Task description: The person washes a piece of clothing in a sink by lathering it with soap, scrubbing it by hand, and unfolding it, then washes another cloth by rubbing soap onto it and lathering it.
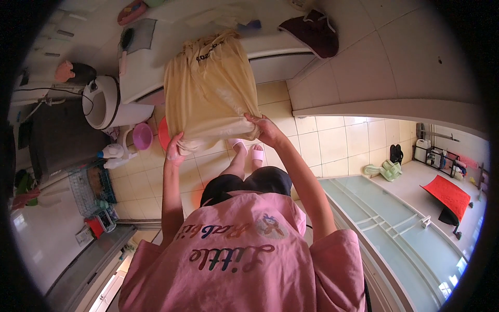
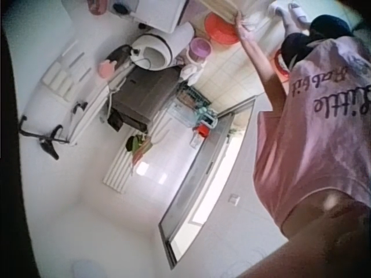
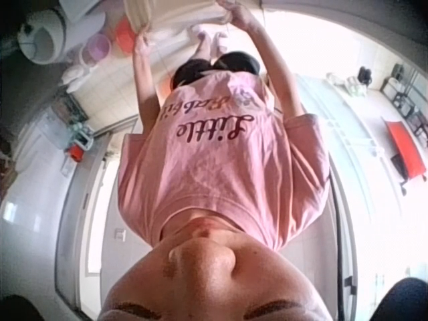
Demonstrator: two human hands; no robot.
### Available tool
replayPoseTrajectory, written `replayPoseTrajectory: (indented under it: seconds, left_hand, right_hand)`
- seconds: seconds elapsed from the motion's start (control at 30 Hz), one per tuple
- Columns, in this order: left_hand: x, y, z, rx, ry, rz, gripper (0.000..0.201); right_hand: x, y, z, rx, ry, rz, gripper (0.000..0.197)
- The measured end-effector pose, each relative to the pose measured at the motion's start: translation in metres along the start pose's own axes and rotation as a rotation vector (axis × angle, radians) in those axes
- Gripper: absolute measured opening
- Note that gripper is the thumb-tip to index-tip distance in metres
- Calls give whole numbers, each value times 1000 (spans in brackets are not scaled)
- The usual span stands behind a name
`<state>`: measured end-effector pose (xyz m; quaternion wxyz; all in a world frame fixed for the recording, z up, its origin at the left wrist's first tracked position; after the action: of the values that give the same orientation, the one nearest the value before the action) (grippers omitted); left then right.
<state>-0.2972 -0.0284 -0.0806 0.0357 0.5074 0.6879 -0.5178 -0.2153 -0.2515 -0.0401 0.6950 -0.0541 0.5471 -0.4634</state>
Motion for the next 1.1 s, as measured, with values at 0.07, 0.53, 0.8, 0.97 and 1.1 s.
replayPoseTrajectory:
  seconds: [0.07,0.53,0.8,0.97,1.1]
  left_hand:
    - [-7,-2,-1,-25,-42,26,35]
    - [-148,-11,13,39,-299,284,40]
    - [-149,26,1,-20,-258,95,41]
    - [-171,35,-27,24,-58,215,38]
    - [-163,49,-96,-150,11,156,38]
  right_hand:
    - [-8,-2,3,34,67,8,27]
    - [-96,-9,44,413,-540,-191,39]
    - [-216,1,26,1048,-1975,-127,44]
    - [-204,47,95,931,-1952,-419,36]
    - [-256,29,53,1080,-2018,-241,37]
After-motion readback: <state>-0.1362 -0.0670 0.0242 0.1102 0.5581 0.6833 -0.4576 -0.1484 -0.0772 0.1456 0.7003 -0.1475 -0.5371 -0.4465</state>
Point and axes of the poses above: each hand's wrist, its own y-axis towards the middle knuckle, its own x-axis out of the back of the hand, z = x × y, the point moved 10 cm from there along y, towards the middle knuckle, and after that the axes turned 2 degrees about y, right-handed, at the moved point
